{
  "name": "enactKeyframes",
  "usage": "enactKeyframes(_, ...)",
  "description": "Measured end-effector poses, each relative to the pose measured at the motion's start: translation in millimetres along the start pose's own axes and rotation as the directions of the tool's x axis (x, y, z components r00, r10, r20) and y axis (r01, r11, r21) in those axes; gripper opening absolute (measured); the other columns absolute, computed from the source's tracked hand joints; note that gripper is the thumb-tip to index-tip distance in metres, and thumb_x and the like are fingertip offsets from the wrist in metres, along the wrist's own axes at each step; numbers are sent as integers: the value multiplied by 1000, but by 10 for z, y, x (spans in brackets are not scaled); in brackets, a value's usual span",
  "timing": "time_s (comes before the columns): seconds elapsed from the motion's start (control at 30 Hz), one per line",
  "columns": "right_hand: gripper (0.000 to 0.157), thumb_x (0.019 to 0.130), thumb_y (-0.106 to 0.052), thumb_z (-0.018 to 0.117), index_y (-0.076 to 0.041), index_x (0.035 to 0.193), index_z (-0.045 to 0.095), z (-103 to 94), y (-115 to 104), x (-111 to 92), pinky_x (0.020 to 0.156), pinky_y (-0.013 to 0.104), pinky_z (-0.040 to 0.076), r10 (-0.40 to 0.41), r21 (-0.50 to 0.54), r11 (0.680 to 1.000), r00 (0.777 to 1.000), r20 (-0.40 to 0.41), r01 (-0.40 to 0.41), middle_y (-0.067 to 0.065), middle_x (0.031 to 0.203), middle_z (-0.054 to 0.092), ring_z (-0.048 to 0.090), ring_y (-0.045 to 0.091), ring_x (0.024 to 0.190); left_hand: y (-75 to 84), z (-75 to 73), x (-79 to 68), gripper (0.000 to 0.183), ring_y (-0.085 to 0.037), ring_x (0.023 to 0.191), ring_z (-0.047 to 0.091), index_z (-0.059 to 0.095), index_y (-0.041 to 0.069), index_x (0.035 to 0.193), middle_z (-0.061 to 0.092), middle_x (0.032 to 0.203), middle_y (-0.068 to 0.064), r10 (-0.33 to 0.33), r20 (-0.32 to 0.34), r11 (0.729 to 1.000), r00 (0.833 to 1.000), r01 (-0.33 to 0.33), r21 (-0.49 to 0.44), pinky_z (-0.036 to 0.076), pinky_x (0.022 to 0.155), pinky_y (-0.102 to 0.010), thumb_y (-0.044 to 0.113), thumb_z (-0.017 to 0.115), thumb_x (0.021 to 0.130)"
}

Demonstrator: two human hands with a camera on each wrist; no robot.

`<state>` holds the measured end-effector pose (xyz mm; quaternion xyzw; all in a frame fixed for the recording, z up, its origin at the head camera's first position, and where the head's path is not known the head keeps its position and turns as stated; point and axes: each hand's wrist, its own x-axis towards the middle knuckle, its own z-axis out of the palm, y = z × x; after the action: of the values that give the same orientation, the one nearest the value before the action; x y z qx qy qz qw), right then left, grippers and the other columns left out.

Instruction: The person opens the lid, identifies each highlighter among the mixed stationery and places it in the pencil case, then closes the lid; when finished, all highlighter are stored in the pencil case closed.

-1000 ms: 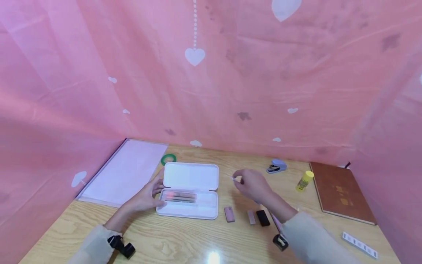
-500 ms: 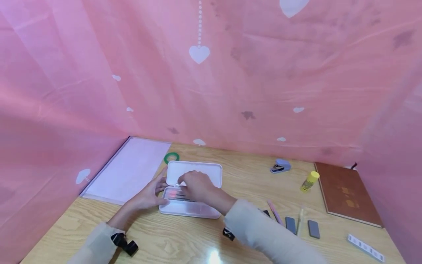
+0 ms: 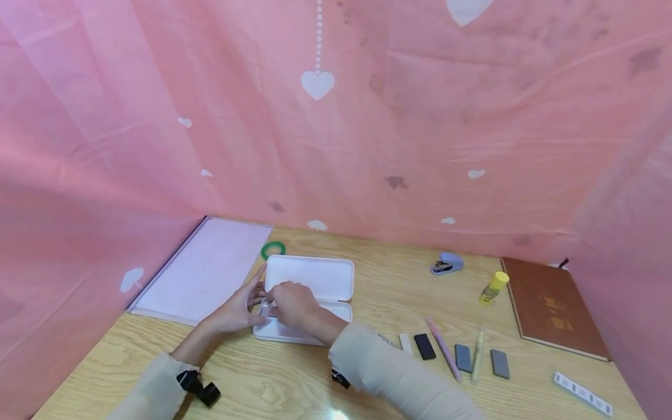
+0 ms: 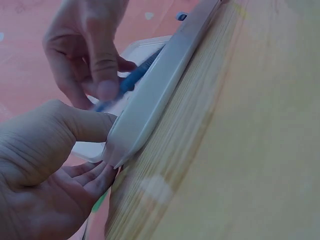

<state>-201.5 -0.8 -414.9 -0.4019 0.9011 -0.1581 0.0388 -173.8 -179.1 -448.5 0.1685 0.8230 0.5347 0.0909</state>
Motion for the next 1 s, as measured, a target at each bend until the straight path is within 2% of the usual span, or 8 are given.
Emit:
enactKeyframes(0.17, 16, 86, -18, 68, -16, 100, 75, 65, 14, -32, 64, 23, 52, 28, 15, 999, 1000, 8, -28, -4, 97, 71, 59, 7, 79, -112, 20, 47, 115, -37, 119, 49, -8, 11, 151, 43, 129, -26, 30, -4, 1000, 1000, -30, -6, 35, 109, -46, -15, 69, 69)
enactKeyframes(0.27, 19, 86, -17, 67, -15, 104, 74, 57, 19, -54, 64, 21, 51, 23, 34, 999, 1000, 13, -24, -2, 99, 71, 58, 6, 79, -213, 25, 83, 118, -34, 119, 50, -8, 15, 152, 44, 127, -22, 37, -11, 999, 999, -37, 1, 36, 108, -42, -15, 70, 68)
enactKeyframes(0.4, 24, 85, -21, 68, -13, 108, 72, -51, 55, -102, 59, 21, 49, 16, 28, 999, 1000, -6, -16, -1, 93, 69, 56, 8, 74, -291, 24, 113, 121, -29, 119, 51, -7, 18, 152, 45, 127, -17, 30, -16, 999, 999, -30, -11, 38, 108, -36, -13, 73, 67)
enactKeyframes(0.5, 30, 85, -26, 69, -11, 111, 70, -190, 126, -201, 59, 24, 50, 31, 36, 999, 999, -38, -29, 2, 92, 68, 59, 11, 76, -312, 37, 121, 120, -27, 118, 51, -5, 22, 152, 44, 131, -15, 14, -21, 999, 1000, -15, -31, 38, 108, -37, -11, 74, 68)
enactKeyframes(0.67, 41, 83, -33, 70, -11, 118, 66, -377, 358, -545, 56, 26, 48, 77, 49, 996, 990, -122, -71, 8, 96, 65, 56, 14, 73, -303, 63, 117, 120, -23, 117, 52, -4, 28, 152, 43, 138, -10, -24, -39, 999, 999, 23, -23, 36, 109, -41, -8, 75, 69)
enactKeyframes(0.8, 46, 82, -32, 72, -12, 123, 63, -485, 607, -894, 50, 22, 42, 151, 36, 989, 975, -162, -147, 7, 97, 62, 50, 9, 68, -184, 68, 72, 118, -28, 118, 51, -4, 21, 152, 47, 135, -13, -14, -55, 1000, 998, 14, -13, 35, 109, -46, -8, 75, 70)
enactKeyframes(0.93, 48, 83, -34, 70, -13, 125, 61, -599, 872, -1243, 53, 23, 44, 263, 44, 965, 951, -162, -259, 6, 100, 61, 58, 15, 78, -184, 54, 53, 117, -30, 119, 50, -5, 20, 152, 50, 131, -15, 5, -51, 1000, 999, -5, -11, 35, 108, -48, -6, 75, 71)
enactKeyframes(1.0, 49, 83, -36, 69, -13, 126, 61, -652, 1003, -1423, 56, 26, 48, 309, 49, 951, 937, -165, -305, 8, 102, 61, 61, 21, 84, -233, 44, 61, 118, -29, 118, 50, -5, 22, 152, 50, 131, -13, 26, -45, 1000, 999, -27, -9, 36, 108, -48, -4, 77, 71)
